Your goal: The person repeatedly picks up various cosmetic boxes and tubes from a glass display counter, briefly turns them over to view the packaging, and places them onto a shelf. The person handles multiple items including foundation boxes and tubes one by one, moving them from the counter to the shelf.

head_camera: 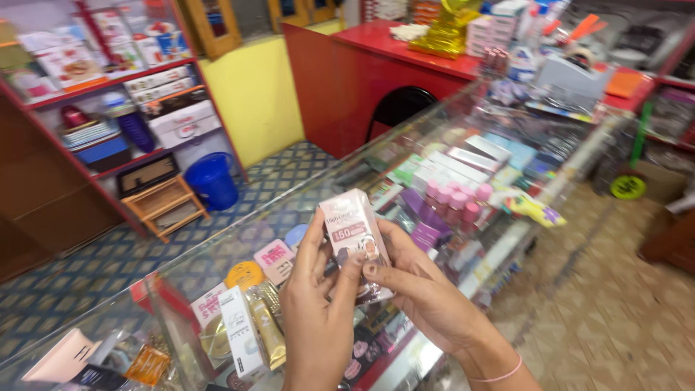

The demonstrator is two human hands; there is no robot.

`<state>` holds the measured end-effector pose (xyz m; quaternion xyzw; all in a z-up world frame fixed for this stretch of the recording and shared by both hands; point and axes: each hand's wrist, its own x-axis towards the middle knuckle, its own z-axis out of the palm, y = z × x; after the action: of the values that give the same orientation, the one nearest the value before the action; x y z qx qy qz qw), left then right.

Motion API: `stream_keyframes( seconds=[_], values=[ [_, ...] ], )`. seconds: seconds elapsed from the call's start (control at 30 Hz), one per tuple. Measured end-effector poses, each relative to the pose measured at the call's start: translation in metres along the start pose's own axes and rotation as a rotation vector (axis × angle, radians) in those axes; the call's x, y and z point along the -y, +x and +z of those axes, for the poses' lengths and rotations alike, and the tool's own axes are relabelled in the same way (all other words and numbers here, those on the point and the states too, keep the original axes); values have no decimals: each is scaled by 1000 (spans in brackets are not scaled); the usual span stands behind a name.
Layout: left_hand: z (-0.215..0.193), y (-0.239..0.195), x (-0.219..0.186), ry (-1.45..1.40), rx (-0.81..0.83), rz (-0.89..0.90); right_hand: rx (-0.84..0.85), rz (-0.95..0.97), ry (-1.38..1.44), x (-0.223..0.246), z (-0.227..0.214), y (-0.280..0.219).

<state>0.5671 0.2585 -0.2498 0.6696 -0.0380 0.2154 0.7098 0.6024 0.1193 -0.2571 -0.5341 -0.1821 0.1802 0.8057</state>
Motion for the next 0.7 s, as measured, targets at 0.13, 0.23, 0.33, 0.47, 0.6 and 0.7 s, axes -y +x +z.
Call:
stream_keyframes(
  seconds=[0.13,0.23,0.33,0.47,0.6,0.7],
  values=[
    [-1,-15,-18,-18,129,79,-39,-160,30,10,15,-27],
    [-4,-27,-30,-21,224,177,-135,-239,13,14,33,-53],
    [-6,-39,-36,-111,299,97,-194,-314,11,15,49,-78],
    [-3,-65,-41,-168,408,97,-317,-375,-3,8,65,-117],
    [8,-93,-55,-127,527,194,-488,-474,-104,9,72,-157],
    [18,-115,-70,-189,638,274,-559,-567,-194,17,78,-193]
  ],
)
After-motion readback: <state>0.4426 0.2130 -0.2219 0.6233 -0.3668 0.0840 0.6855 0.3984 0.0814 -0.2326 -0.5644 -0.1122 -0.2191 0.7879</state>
